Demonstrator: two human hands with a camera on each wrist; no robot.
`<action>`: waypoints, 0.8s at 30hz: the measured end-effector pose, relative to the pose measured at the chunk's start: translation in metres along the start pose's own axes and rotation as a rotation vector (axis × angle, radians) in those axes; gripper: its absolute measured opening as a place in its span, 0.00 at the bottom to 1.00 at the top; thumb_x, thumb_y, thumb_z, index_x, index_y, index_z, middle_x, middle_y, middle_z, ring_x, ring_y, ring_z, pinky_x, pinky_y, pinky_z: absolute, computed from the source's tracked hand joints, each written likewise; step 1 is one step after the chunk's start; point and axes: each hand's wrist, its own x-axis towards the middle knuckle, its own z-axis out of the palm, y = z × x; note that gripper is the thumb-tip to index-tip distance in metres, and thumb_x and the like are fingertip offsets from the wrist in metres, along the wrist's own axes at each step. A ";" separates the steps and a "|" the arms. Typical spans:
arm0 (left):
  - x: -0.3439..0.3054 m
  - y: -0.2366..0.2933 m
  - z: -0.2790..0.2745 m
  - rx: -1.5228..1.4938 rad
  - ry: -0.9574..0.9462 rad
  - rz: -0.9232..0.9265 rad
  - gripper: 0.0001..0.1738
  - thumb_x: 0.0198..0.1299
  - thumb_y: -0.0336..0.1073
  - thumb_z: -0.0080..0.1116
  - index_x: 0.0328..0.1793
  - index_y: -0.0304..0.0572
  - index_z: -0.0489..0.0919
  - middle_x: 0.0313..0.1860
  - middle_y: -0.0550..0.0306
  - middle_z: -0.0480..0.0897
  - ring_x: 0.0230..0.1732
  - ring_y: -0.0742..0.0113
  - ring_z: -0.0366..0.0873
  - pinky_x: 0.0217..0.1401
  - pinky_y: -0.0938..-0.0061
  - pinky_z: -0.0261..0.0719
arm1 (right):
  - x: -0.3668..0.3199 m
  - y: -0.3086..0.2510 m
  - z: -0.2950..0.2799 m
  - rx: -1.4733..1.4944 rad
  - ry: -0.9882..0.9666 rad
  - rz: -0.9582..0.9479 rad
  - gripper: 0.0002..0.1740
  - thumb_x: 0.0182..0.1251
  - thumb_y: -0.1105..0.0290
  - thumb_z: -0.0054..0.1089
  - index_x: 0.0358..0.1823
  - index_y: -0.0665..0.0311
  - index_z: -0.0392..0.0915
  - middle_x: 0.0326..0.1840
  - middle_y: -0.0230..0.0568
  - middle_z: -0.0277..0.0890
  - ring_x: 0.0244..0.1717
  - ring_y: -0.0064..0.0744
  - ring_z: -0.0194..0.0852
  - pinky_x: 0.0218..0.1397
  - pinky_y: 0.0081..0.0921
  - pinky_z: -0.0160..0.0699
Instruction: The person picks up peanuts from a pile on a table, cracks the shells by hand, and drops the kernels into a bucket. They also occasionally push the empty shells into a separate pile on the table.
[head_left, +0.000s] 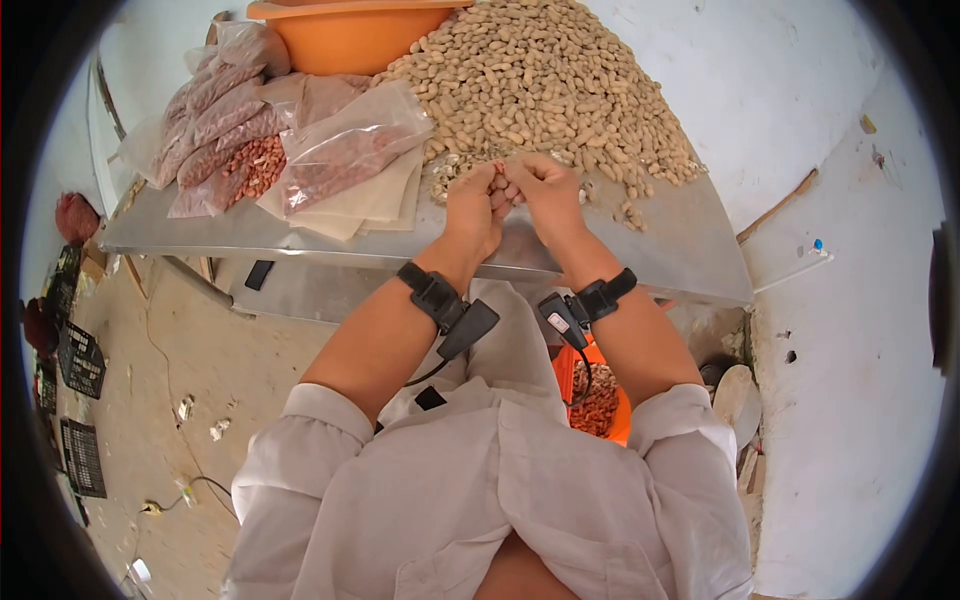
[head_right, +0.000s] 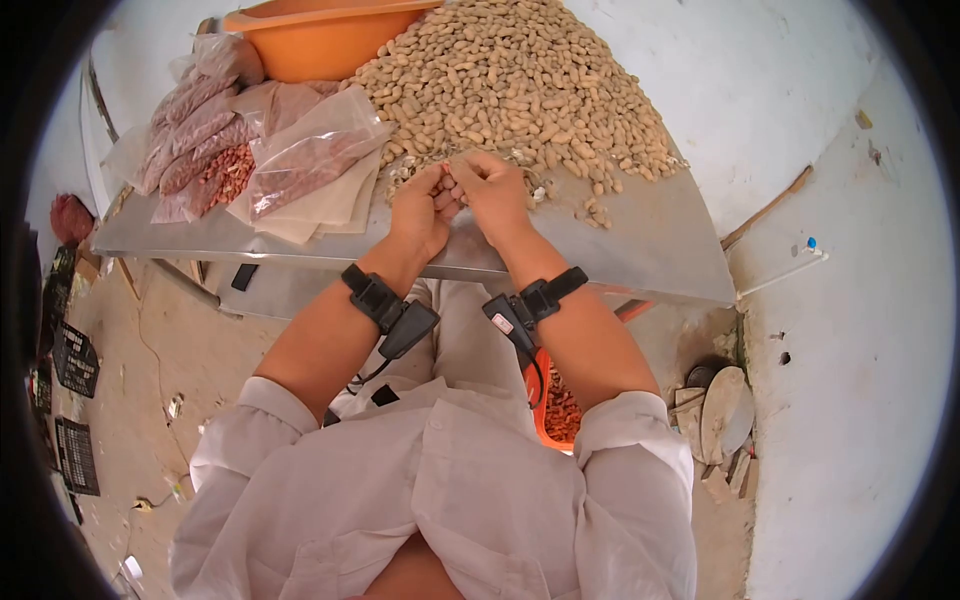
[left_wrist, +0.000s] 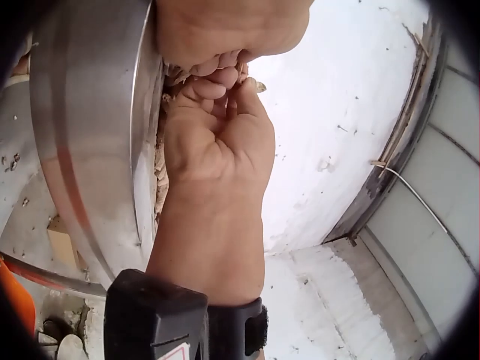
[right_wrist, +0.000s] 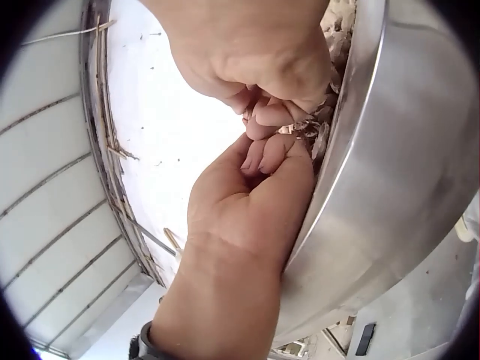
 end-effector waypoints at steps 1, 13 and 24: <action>0.000 0.000 0.000 -0.050 0.019 -0.008 0.10 0.66 0.36 0.43 0.35 0.41 0.74 0.27 0.63 0.73 0.24 0.75 0.69 0.27 0.83 0.68 | 0.000 -0.002 0.002 -0.097 -0.002 -0.049 0.06 0.59 0.73 0.57 0.31 0.70 0.79 0.26 0.36 0.77 0.25 0.20 0.72 0.28 0.16 0.69; -0.001 0.001 0.003 -0.085 0.067 -0.027 0.10 0.66 0.38 0.46 0.39 0.39 0.74 0.21 0.66 0.68 0.16 0.78 0.56 0.17 0.83 0.54 | 0.025 0.004 -0.021 -0.675 0.088 -0.247 0.18 0.52 0.70 0.60 0.45 0.66 0.78 0.33 0.47 0.79 0.34 0.41 0.79 0.39 0.29 0.76; -0.005 -0.001 0.008 0.062 0.038 0.043 0.08 0.64 0.34 0.51 0.43 0.36 0.74 0.18 0.67 0.65 0.16 0.79 0.55 0.18 0.82 0.54 | 0.021 -0.017 -0.146 -0.967 0.279 -0.092 0.13 0.53 0.65 0.56 0.40 0.57 0.82 0.29 0.46 0.80 0.31 0.41 0.78 0.38 0.32 0.75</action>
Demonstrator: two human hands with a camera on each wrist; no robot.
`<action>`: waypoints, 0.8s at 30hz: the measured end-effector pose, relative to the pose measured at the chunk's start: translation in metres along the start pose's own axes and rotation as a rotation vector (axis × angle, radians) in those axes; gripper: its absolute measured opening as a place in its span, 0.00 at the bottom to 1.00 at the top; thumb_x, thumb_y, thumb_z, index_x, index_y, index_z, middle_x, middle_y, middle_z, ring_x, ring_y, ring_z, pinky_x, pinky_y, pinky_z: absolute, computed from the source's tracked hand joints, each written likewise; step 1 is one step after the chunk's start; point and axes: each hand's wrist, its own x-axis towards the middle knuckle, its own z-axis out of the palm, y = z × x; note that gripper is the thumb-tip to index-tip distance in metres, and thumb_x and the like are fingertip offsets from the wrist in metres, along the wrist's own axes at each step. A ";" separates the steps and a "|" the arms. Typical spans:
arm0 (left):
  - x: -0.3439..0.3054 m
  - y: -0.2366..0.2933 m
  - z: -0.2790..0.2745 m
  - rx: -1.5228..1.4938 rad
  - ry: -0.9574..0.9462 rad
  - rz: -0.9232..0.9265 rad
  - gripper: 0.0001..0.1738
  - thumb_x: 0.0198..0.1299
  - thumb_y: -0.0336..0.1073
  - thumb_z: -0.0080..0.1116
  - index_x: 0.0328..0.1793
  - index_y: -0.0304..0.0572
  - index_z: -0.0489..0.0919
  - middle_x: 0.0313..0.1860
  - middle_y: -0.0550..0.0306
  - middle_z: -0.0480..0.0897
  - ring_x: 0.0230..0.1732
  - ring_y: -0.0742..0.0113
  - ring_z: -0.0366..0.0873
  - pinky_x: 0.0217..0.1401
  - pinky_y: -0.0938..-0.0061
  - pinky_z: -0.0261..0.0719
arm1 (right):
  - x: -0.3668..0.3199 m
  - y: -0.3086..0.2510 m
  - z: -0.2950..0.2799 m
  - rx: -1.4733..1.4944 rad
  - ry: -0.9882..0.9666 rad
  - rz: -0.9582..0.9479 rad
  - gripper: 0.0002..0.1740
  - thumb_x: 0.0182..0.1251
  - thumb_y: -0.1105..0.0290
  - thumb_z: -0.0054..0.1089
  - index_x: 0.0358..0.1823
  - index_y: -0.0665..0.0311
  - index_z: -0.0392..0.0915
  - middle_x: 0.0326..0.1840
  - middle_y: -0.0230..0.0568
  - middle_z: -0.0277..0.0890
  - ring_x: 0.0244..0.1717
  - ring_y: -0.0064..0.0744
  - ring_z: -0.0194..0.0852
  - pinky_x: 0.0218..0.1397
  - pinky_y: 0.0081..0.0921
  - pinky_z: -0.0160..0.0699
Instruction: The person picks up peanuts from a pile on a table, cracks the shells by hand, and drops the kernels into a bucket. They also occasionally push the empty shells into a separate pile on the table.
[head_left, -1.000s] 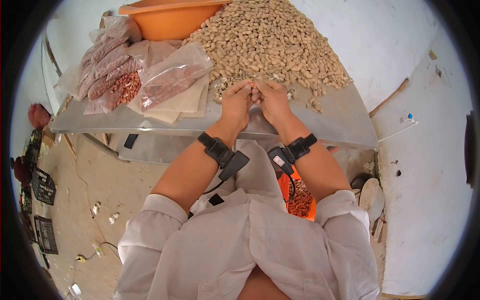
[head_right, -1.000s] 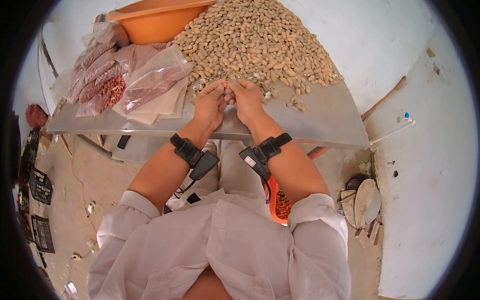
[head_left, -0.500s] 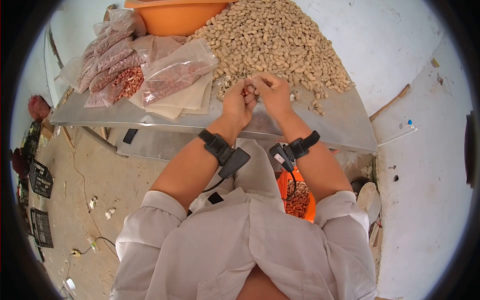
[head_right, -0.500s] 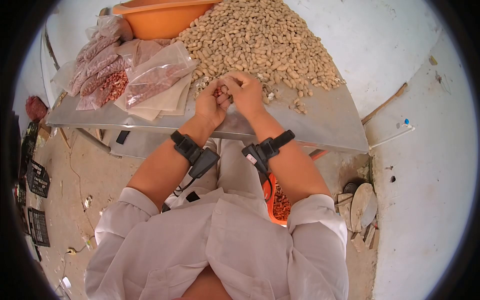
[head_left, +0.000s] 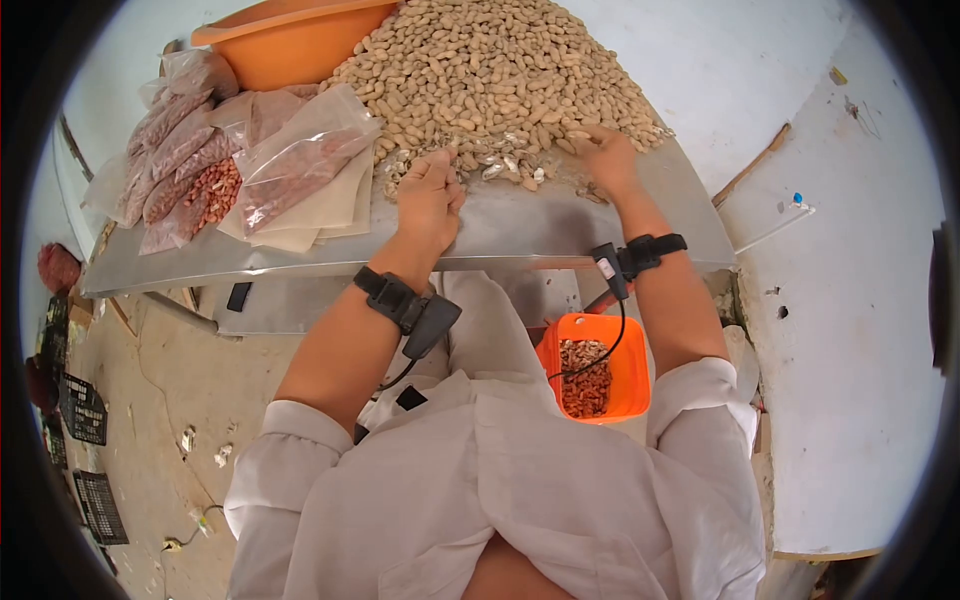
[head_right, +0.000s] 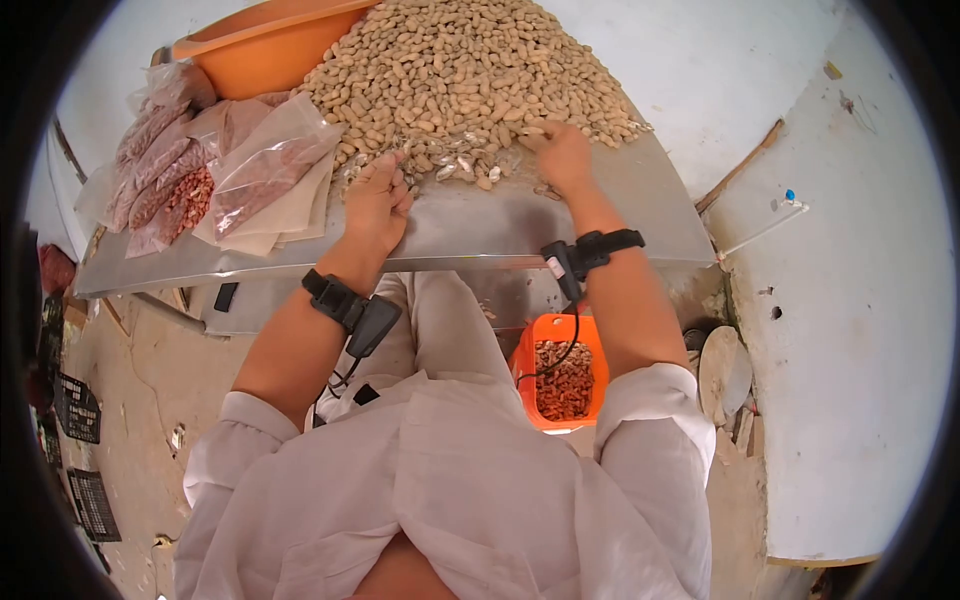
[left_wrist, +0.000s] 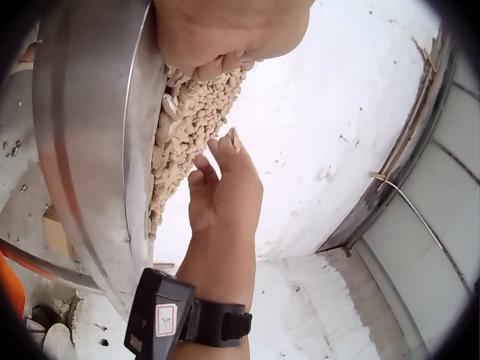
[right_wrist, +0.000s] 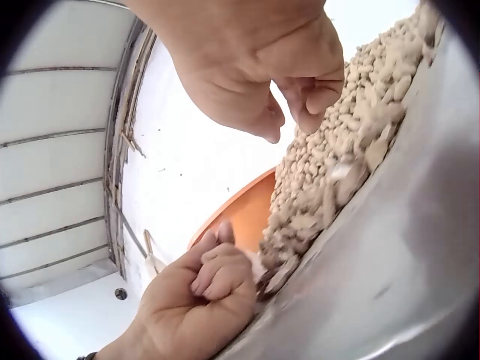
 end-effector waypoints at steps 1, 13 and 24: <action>0.001 -0.001 0.000 0.009 -0.011 -0.002 0.09 0.65 0.35 0.50 0.43 0.37 0.74 0.18 0.68 0.65 0.16 0.80 0.55 0.18 0.82 0.54 | 0.001 0.009 -0.007 -0.026 0.001 0.010 0.13 0.54 0.65 0.55 0.39 0.56 0.83 0.28 0.46 0.80 0.31 0.40 0.78 0.38 0.32 0.74; -0.001 0.000 0.000 0.042 -0.057 -0.015 0.08 0.64 0.36 0.52 0.41 0.38 0.75 0.18 0.69 0.65 0.16 0.81 0.55 0.18 0.84 0.54 | 0.012 0.031 -0.035 -0.046 -0.289 0.035 0.12 0.59 0.66 0.53 0.30 0.66 0.82 0.21 0.40 0.76 0.27 0.29 0.73 0.35 0.27 0.71; -0.001 0.000 -0.002 0.059 -0.088 -0.009 0.09 0.64 0.36 0.52 0.42 0.38 0.75 0.20 0.68 0.67 0.16 0.80 0.56 0.19 0.84 0.54 | 0.018 0.052 -0.012 -0.467 -0.354 -0.121 0.08 0.55 0.72 0.55 0.37 0.59 0.79 0.36 0.45 0.79 0.36 0.43 0.76 0.40 0.32 0.74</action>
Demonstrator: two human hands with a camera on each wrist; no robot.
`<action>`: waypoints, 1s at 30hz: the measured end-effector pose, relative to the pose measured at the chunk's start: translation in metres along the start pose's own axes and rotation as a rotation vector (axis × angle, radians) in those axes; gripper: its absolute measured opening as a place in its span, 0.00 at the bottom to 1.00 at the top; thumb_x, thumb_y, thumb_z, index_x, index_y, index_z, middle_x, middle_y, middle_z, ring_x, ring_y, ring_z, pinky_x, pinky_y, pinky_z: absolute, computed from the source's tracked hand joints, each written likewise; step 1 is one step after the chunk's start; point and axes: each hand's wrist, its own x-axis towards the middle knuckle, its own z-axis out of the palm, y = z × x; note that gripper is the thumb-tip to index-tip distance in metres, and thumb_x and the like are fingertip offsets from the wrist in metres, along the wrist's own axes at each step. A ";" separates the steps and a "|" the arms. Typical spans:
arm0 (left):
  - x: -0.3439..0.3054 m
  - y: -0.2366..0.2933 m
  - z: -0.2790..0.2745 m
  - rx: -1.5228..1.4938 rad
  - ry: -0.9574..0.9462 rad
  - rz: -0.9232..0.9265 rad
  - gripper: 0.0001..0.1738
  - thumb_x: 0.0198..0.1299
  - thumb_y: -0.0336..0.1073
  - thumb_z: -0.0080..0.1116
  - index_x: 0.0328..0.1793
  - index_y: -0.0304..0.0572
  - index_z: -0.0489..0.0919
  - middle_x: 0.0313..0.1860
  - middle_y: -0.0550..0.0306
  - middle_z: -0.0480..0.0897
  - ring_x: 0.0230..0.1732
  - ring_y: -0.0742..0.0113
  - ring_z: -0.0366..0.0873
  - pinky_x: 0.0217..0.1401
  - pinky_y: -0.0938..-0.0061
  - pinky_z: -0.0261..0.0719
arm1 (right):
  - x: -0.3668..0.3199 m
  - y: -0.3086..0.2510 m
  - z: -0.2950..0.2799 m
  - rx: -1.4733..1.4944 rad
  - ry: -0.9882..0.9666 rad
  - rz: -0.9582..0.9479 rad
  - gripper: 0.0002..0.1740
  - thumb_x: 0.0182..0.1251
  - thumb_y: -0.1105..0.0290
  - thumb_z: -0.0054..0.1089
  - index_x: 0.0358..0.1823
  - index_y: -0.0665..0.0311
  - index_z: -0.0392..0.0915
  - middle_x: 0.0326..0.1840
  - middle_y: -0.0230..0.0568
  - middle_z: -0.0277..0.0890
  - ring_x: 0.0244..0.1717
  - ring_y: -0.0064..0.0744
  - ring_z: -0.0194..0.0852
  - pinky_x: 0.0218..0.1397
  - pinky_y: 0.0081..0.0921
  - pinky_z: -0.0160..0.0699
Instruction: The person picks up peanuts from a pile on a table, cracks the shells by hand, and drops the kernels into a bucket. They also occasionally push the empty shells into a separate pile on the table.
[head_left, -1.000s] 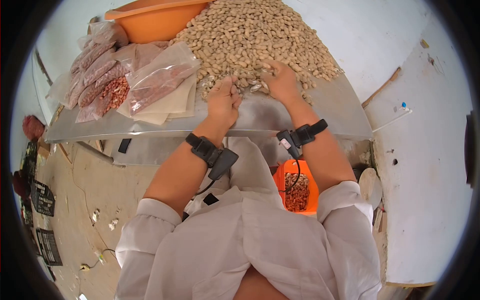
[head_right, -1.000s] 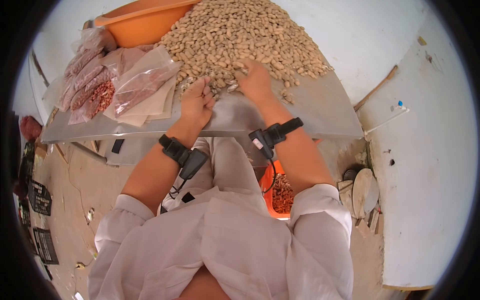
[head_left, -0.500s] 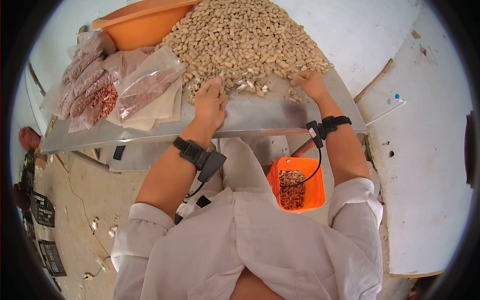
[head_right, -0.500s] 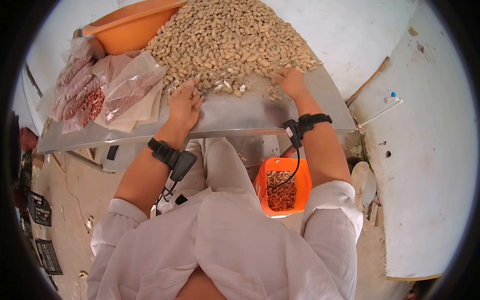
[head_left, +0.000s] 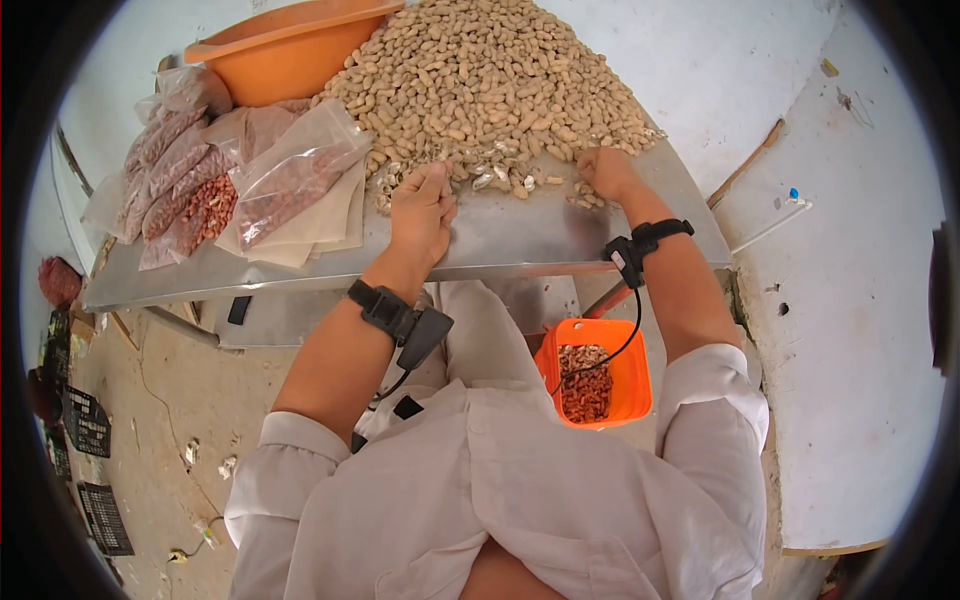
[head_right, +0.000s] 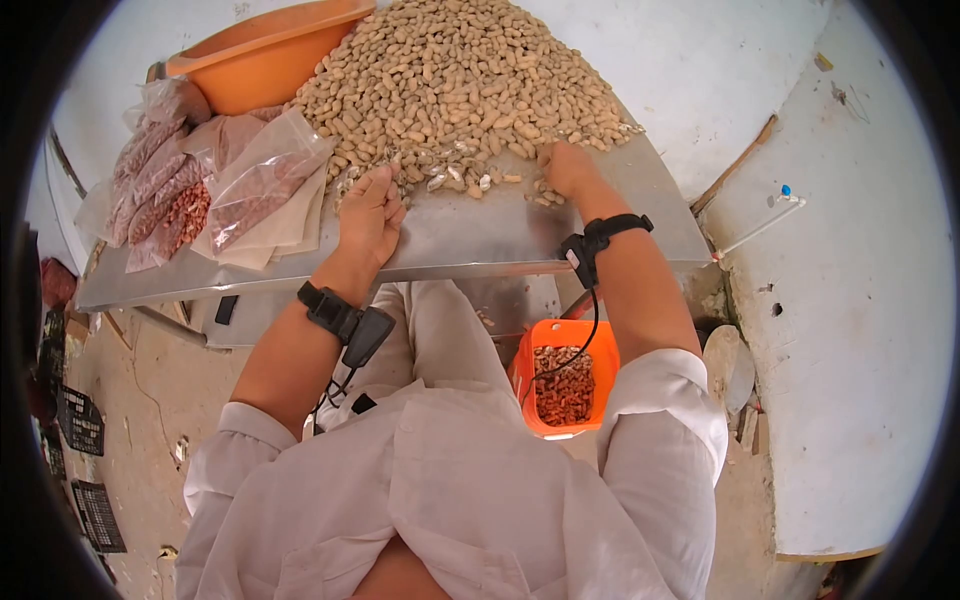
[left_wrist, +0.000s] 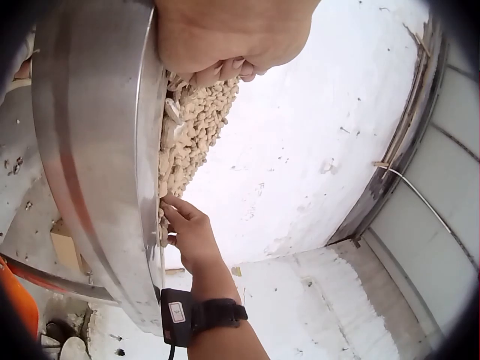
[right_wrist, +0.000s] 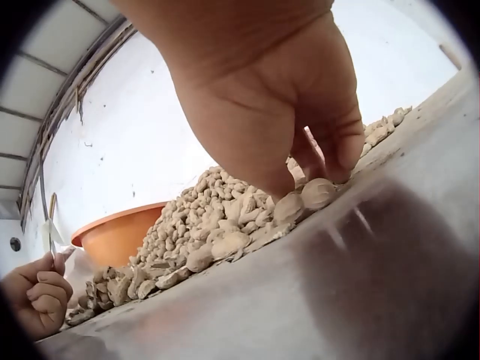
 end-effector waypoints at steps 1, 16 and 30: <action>0.001 0.000 0.000 0.010 -0.003 -0.004 0.08 0.64 0.35 0.52 0.42 0.38 0.76 0.20 0.68 0.67 0.16 0.80 0.56 0.18 0.84 0.54 | -0.001 -0.003 -0.004 0.012 0.027 0.006 0.08 0.55 0.72 0.56 0.38 0.60 0.78 0.36 0.45 0.79 0.36 0.41 0.77 0.39 0.32 0.74; -0.002 0.000 0.004 0.107 -0.038 -0.010 0.08 0.61 0.30 0.55 0.44 0.36 0.78 0.23 0.70 0.71 0.17 0.84 0.58 0.18 0.87 0.54 | -0.029 -0.158 0.033 1.365 0.087 -0.183 0.12 0.59 0.75 0.57 0.45 0.69 0.78 0.34 0.31 0.76 0.32 0.18 0.70 0.37 0.17 0.70; 0.000 -0.002 0.006 0.134 -0.008 -0.007 0.14 0.60 0.30 0.56 0.51 0.34 0.77 0.30 0.65 0.76 0.20 0.83 0.61 0.20 0.86 0.57 | -0.031 -0.171 0.048 1.069 0.327 -0.199 0.10 0.66 0.69 0.49 0.44 0.67 0.74 0.27 0.41 0.76 0.25 0.24 0.73 0.29 0.21 0.72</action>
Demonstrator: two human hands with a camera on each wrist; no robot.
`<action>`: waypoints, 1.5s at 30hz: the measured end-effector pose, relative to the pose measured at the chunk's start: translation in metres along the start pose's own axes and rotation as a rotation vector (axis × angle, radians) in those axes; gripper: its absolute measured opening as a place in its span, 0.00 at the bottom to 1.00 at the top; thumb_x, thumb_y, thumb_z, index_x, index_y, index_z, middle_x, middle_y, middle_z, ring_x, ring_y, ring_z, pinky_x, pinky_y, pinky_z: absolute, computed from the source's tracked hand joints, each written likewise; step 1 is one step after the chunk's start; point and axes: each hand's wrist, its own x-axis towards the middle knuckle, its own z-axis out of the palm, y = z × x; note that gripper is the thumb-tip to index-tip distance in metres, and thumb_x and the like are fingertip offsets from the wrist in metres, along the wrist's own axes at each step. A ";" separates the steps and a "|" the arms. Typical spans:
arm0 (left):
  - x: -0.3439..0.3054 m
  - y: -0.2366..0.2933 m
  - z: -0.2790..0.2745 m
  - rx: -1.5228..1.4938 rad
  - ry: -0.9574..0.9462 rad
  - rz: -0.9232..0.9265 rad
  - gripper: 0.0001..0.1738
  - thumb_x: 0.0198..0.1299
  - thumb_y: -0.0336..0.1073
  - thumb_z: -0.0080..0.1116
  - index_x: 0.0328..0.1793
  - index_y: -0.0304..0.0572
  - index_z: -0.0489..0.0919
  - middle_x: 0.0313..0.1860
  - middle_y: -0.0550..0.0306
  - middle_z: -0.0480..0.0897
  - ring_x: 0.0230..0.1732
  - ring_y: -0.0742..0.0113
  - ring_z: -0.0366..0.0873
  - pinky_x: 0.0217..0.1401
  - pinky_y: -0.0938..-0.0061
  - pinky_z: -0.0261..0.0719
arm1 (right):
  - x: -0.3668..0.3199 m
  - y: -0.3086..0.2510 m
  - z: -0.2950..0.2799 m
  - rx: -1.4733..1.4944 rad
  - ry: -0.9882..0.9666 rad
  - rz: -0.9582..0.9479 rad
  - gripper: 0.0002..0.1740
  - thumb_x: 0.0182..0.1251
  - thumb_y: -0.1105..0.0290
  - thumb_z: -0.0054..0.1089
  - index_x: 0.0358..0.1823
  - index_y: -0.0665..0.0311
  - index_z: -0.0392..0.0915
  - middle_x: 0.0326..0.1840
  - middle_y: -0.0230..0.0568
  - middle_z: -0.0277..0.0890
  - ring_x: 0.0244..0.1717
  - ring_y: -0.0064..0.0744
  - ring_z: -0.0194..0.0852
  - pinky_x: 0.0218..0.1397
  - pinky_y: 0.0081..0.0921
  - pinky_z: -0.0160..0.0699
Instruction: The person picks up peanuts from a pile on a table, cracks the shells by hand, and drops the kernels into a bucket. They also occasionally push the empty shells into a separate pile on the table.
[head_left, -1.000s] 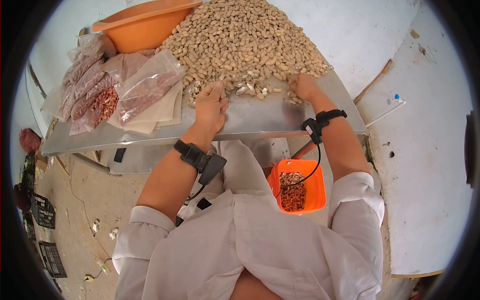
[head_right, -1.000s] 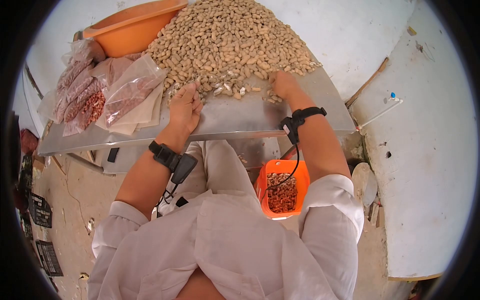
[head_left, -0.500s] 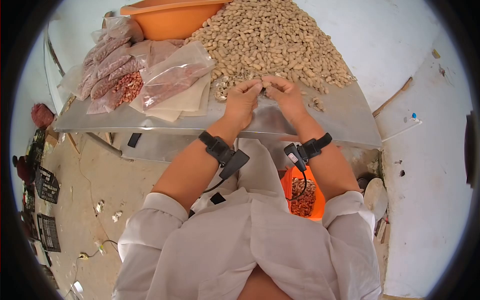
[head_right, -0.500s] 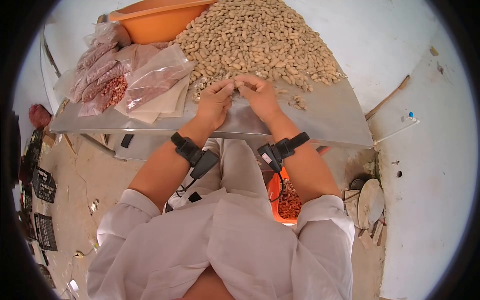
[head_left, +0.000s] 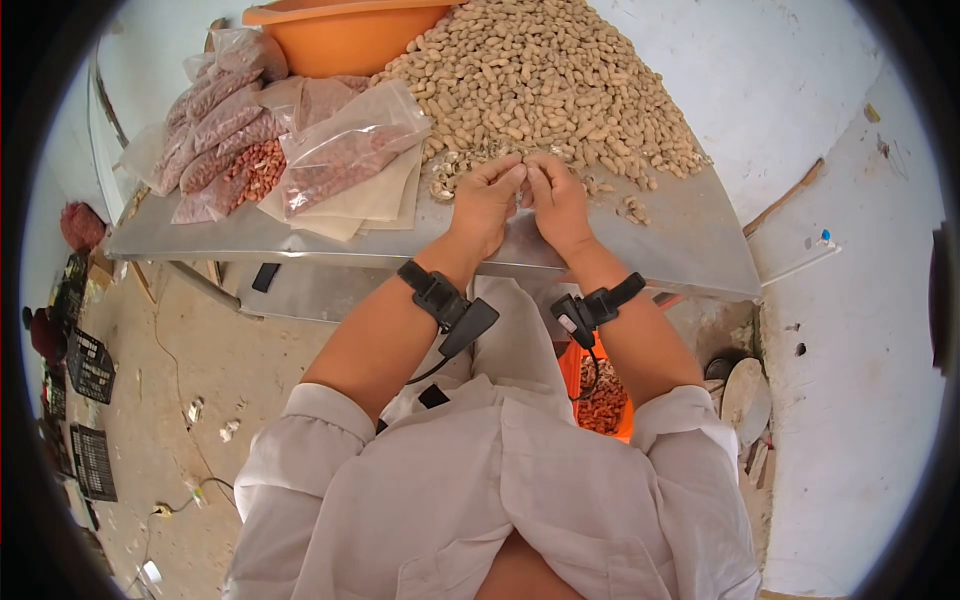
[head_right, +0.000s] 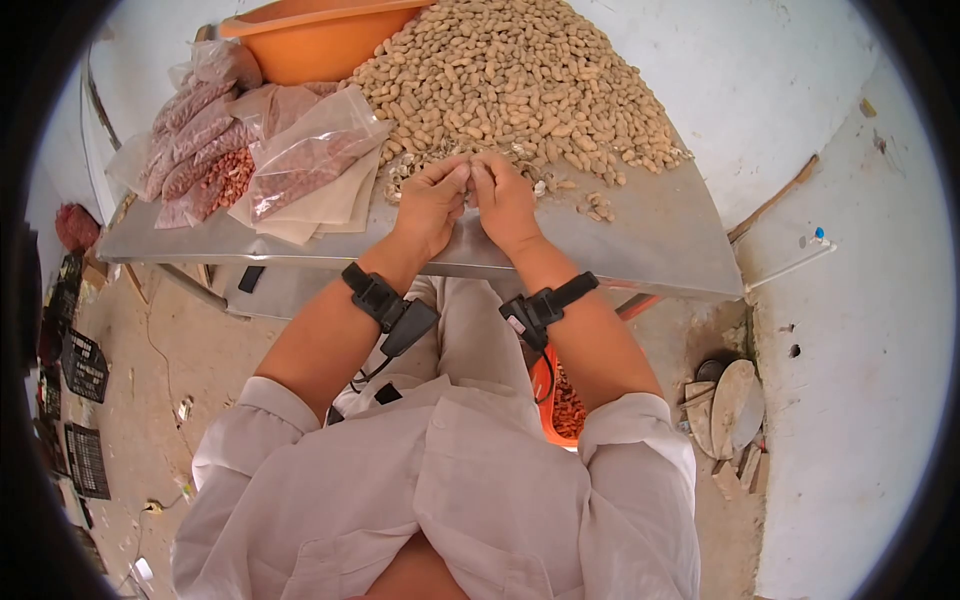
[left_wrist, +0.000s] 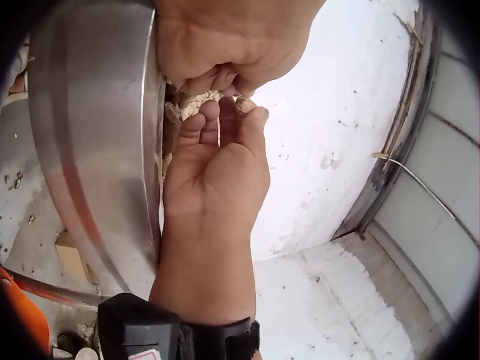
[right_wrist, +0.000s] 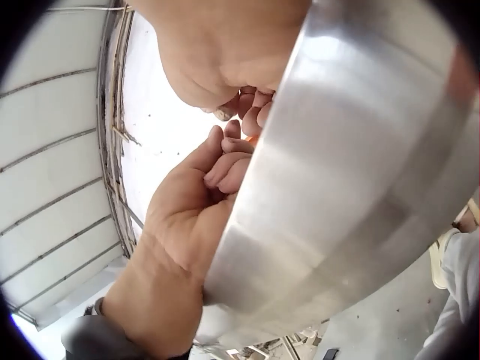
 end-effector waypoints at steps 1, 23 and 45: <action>-0.002 0.002 0.002 0.019 -0.010 0.000 0.15 0.59 0.30 0.57 0.52 0.34 0.76 0.30 0.65 0.76 0.20 0.83 0.61 0.20 0.86 0.57 | 0.000 0.001 0.000 -0.055 -0.024 -0.024 0.10 0.66 0.69 0.48 0.44 0.66 0.73 0.27 0.42 0.75 0.25 0.25 0.73 0.29 0.22 0.72; -0.001 0.001 0.002 0.147 -0.085 -0.063 0.17 0.60 0.34 0.57 0.52 0.32 0.76 0.26 0.68 0.72 0.20 0.82 0.60 0.20 0.87 0.56 | -0.003 0.003 -0.003 -0.260 -0.005 -0.108 0.08 0.59 0.69 0.50 0.36 0.66 0.74 0.32 0.50 0.76 0.34 0.49 0.75 0.39 0.37 0.73; 0.000 0.001 -0.003 0.110 -0.126 -0.118 0.14 0.61 0.37 0.56 0.45 0.32 0.78 0.23 0.68 0.71 0.19 0.82 0.59 0.20 0.86 0.55 | -0.004 -0.001 -0.002 -0.228 0.030 -0.116 0.10 0.60 0.67 0.52 0.33 0.67 0.76 0.26 0.48 0.75 0.29 0.44 0.75 0.34 0.34 0.72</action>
